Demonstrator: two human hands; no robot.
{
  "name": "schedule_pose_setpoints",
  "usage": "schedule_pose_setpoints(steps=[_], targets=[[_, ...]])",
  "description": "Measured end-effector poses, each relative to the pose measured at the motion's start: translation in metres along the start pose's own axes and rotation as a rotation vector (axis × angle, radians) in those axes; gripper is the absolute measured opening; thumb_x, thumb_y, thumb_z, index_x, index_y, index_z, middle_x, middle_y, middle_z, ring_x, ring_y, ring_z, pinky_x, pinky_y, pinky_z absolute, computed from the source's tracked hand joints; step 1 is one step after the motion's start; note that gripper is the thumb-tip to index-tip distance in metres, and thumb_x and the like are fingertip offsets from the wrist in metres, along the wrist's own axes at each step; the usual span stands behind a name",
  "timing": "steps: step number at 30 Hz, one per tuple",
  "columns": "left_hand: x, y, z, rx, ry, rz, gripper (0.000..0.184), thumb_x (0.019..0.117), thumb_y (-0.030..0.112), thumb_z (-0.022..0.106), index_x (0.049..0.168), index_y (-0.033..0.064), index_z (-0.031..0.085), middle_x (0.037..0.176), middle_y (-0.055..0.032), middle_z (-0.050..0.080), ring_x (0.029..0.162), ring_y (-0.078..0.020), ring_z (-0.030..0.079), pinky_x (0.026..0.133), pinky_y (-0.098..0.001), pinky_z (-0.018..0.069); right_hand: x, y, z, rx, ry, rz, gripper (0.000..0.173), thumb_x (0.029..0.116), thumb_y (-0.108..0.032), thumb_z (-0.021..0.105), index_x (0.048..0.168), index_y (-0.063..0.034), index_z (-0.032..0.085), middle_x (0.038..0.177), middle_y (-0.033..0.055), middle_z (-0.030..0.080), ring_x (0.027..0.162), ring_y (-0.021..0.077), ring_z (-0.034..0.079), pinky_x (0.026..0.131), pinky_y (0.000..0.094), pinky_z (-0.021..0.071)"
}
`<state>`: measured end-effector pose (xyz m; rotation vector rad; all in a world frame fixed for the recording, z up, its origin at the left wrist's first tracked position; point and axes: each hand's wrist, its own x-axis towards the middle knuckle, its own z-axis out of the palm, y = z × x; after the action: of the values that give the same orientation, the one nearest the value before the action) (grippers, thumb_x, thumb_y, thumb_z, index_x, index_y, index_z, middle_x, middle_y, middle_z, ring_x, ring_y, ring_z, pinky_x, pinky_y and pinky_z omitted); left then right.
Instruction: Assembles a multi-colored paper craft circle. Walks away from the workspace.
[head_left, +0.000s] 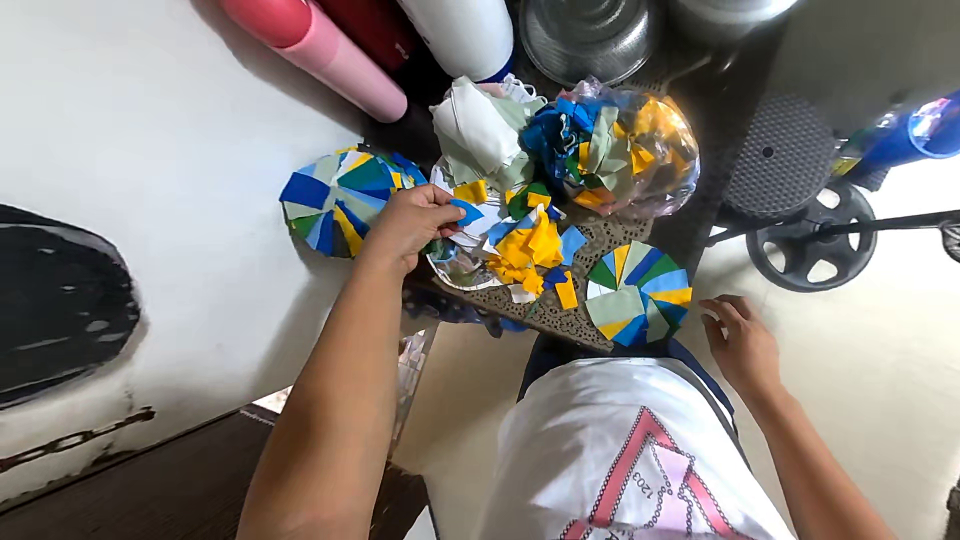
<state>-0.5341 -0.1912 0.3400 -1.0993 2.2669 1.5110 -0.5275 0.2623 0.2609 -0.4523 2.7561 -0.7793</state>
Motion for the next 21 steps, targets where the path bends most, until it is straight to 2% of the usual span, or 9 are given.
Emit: schedule_pose_setpoints(steps=[4,6,7,9,10,11,13,16,21], targets=[[-0.006,0.001,-0.001,0.018,-0.034,0.014,0.006,0.1,0.006,0.063,0.105,0.0032,0.061,0.086,-0.0016,0.065,0.073,-0.0035,0.063,0.072,-0.0202,0.0552,0.001,0.0,0.0,-0.008,-0.002,-0.006,0.023,0.0992,-0.006,0.058,0.115,0.0002,0.074,0.118,0.0258,0.068,0.094,0.0403,0.071,0.078,0.0541,0.0588],[-0.008,-0.001,0.0,0.1,0.028,0.065,0.008,0.0995,0.008,0.064,0.106,0.0037,0.063,0.088,-0.0025,0.066,0.075,-0.0045,0.064,0.074,-0.0221,0.0557,0.0,0.0,-0.001,-0.005,-0.004,-0.008,0.023,0.099,-0.005,0.058,0.115,0.0003,0.074,0.118,0.0256,0.068,0.095,0.0406,0.071,0.078,0.054,0.0588],[-0.007,-0.002,0.001,0.204,0.106,0.111,0.013,0.0987,0.009,0.066,0.11,0.0026,0.065,0.094,-0.0064,0.068,0.08,-0.0095,0.065,0.078,-0.029,0.0559,0.0,0.0,-0.001,-0.005,-0.003,-0.008,0.023,0.099,-0.006,0.058,0.115,0.0004,0.074,0.118,0.0258,0.068,0.095,0.0407,0.071,0.078,0.0539,0.0587],[-0.006,-0.003,0.002,0.439,0.2,0.182,0.033,0.0985,0.006,0.064,0.131,-0.0012,0.061,0.121,-0.0236,0.067,0.108,-0.0376,0.067,0.095,-0.0587,0.0512,-0.001,0.003,-0.001,-0.01,-0.006,-0.002,0.023,0.0992,-0.006,0.058,0.115,0.0001,0.074,0.118,0.0254,0.068,0.095,0.0395,0.071,0.078,0.053,0.0588],[-0.005,-0.004,0.005,0.541,0.2,0.212,0.039,0.0984,0.004,0.061,0.137,-0.002,0.058,0.132,-0.0282,0.062,0.118,-0.0472,0.062,0.099,-0.0666,0.0466,-0.002,0.004,-0.001,-0.017,-0.01,0.004,0.024,0.0995,-0.007,0.058,0.115,-0.0005,0.074,0.118,0.025,0.068,0.094,0.0391,0.071,0.078,0.0528,0.0589],[-0.005,-0.005,0.011,0.609,0.182,0.237,0.039,0.0985,0.003,0.06,0.137,-0.0029,0.058,0.135,-0.0308,0.059,0.122,-0.052,0.058,0.101,-0.0705,0.0439,-0.003,0.005,0.0,-0.021,-0.014,0.007,0.024,0.0996,-0.007,0.057,0.116,-0.0006,0.074,0.118,0.0249,0.068,0.094,0.0389,0.071,0.078,0.053,0.0587],[0.001,-0.011,0.027,0.671,0.109,0.254,0.03,0.1009,0.005,0.057,0.13,-0.0002,0.065,0.133,-0.0283,0.061,0.12,-0.0496,0.06,0.101,-0.0692,0.045,-0.004,0.005,0.0,-0.019,-0.014,0.014,0.024,0.0995,-0.007,0.058,0.116,-0.0006,0.074,0.119,0.0248,0.068,0.092,0.0387,0.071,0.077,0.0533,0.0586],[0.012,-0.027,0.046,0.675,0.015,0.219,0.027,0.1031,0.011,0.058,0.126,0.0003,0.068,0.128,-0.024,0.065,0.119,-0.0435,0.062,0.102,-0.0652,0.0461,-0.006,0.004,0.0,-0.005,-0.028,0.043,0.024,0.0998,-0.008,0.058,0.117,-0.0011,0.074,0.12,0.0248,0.068,0.094,0.0392,0.071,0.079,0.0536,0.0587],[0.019,-0.039,0.051,0.665,0.005,0.126,0.023,0.1018,0.015,0.064,0.113,-0.0052,0.067,0.11,-0.0275,0.068,0.106,-0.0457,0.065,0.093,-0.0675,0.0468,-0.009,0.004,-0.002,0.0,-0.044,0.083,0.025,0.1004,-0.008,0.057,0.119,-0.0015,0.073,0.122,0.0247,0.067,0.099,0.0405,0.07,0.082,0.0553,0.058]])
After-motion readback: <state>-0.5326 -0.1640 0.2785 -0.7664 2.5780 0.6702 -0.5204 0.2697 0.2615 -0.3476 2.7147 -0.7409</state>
